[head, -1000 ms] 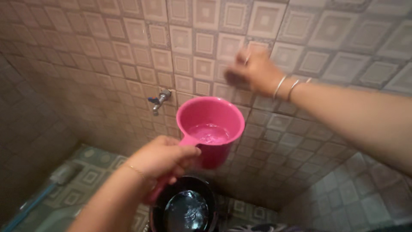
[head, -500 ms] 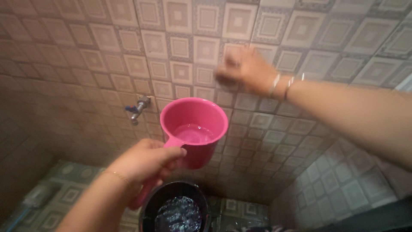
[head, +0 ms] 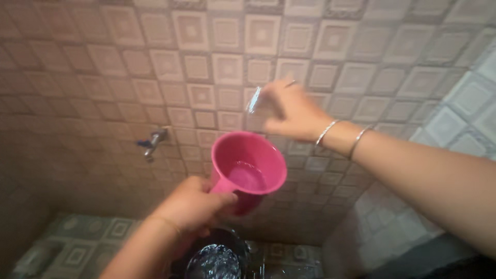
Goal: The person wipes the tiled bathroom wall by hand using a piece of cloth while repeatedly dipping it into a pink plastic mug of water.
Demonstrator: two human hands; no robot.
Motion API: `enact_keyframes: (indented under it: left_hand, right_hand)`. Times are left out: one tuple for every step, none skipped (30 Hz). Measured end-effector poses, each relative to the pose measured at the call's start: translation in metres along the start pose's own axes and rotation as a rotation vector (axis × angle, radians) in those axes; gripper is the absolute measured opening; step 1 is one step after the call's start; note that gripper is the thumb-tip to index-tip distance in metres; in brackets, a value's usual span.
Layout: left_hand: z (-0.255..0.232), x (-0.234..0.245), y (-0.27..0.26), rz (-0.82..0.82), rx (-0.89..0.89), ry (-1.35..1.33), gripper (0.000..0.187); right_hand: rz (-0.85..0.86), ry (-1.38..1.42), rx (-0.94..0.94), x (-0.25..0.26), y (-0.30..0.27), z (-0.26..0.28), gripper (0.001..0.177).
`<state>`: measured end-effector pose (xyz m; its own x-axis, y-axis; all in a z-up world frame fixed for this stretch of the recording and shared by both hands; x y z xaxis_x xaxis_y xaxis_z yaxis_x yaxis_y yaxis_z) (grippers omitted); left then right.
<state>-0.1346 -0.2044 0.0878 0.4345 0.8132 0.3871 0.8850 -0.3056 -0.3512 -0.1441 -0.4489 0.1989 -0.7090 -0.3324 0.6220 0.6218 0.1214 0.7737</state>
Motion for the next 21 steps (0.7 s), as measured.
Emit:
enact_keyframes:
  left_hand:
    - [-0.006, -0.006, -0.005, 0.015, -0.016, 0.001, 0.029]
    - [-0.013, -0.013, -0.01, 0.031, -0.033, 0.004, 0.03]
    - [-0.02, -0.018, -0.014, 0.046, -0.066, 0.029, 0.031]
    - [-0.025, -0.021, -0.019, 0.055, -0.094, 0.05, 0.032]
    - [-0.031, -0.025, -0.022, 0.063, -0.123, 0.07, 0.033]
    - [-0.037, -0.031, -0.025, 0.088, -0.161, 0.08, 0.033]
    - [-0.043, -0.039, -0.026, 0.112, -0.198, 0.09, 0.034]
    - [-0.047, -0.048, -0.028, 0.138, -0.235, 0.096, 0.034]
    - [-0.049, -0.055, -0.029, 0.141, -0.239, 0.114, 0.036]
    - [-0.053, -0.064, -0.03, 0.152, -0.251, 0.135, 0.038]
    - [-0.056, -0.073, -0.031, 0.162, -0.262, 0.156, 0.04]
    - [-0.055, -0.083, -0.033, 0.183, -0.23, 0.147, 0.04]
    - [-0.053, -0.094, -0.036, 0.204, -0.197, 0.139, 0.04]
    - [-0.05, -0.102, -0.039, 0.225, -0.164, 0.131, 0.04]
    - [-0.05, -0.11, -0.043, 0.243, -0.204, 0.212, 0.042]
    - [-0.052, -0.117, -0.046, 0.256, -0.248, 0.286, 0.044]
    - [-0.054, -0.122, -0.048, 0.268, -0.292, 0.359, 0.046]
    - [-0.055, -0.126, -0.049, 0.285, -0.279, 0.369, 0.045]
    - [-0.054, -0.13, -0.05, 0.302, -0.266, 0.378, 0.045]
    - [-0.053, -0.134, -0.05, 0.322, -0.253, 0.39, 0.045]
    - [-0.053, -0.138, -0.049, 0.314, -0.294, 0.416, 0.043]
  right_hand:
    - [0.263, 0.053, -0.034, -0.013, -0.003, 0.014, 0.063]
    - [0.524, 0.108, -0.07, -0.024, -0.01, 0.027, 0.069]
    - [0.784, 0.062, -0.219, -0.033, -0.026, 0.032, 0.066]
    - [1.046, 0.02, -0.364, -0.038, -0.046, 0.034, 0.063]
    - [1.01, 0.048, -0.415, -0.036, -0.051, 0.035, 0.057]
    - [0.98, 0.082, -0.457, -0.04, -0.055, 0.036, 0.052]
    - [0.95, 0.116, -0.499, -0.045, -0.061, 0.034, 0.047]
    - [0.945, 0.166, -0.642, -0.05, -0.077, 0.031, 0.043]
    - [0.937, 0.216, -0.786, -0.052, -0.095, 0.028, 0.039]
    - [0.915, 0.261, -0.937, -0.051, -0.107, 0.022, 0.036]
    - [1.007, 0.184, -1.001, -0.045, -0.124, 0.015, 0.032]
    - [1.101, 0.107, -1.069, -0.035, -0.144, 0.01, 0.031]
    - [1.161, 0.067, -0.995, -0.034, -0.152, 0.007, 0.029]
    - [1.219, 0.028, -0.921, -0.032, -0.162, 0.003, 0.027]
    - [1.275, -0.011, -0.845, -0.03, -0.174, -0.003, 0.025]
    - [1.33, -0.057, -0.762, -0.028, -0.186, -0.011, 0.023]
    - [1.383, -0.103, -0.679, -0.026, -0.2, -0.02, 0.021]
    - [1.43, -0.144, -0.601, -0.025, -0.215, -0.028, 0.019]
    - [1.309, -0.121, -0.585, -0.026, -0.224, -0.034, 0.02]
    - [1.187, -0.099, -0.571, -0.026, -0.235, -0.036, 0.021]
    - [1.065, -0.079, -0.556, -0.024, -0.24, -0.039, 0.022]
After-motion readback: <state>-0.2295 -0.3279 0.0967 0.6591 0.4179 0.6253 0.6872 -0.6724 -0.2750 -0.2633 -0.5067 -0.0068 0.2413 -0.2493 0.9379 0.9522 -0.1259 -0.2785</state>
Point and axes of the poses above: each hand's wrist, its own y-axis towards the middle knuckle, its own x-axis out of the back of the hand, z = x × y, the point moved 6 cm from there along y, towards the middle knuckle, and after that the axes turned 15 degrees about -z, right-handed, at the moved point
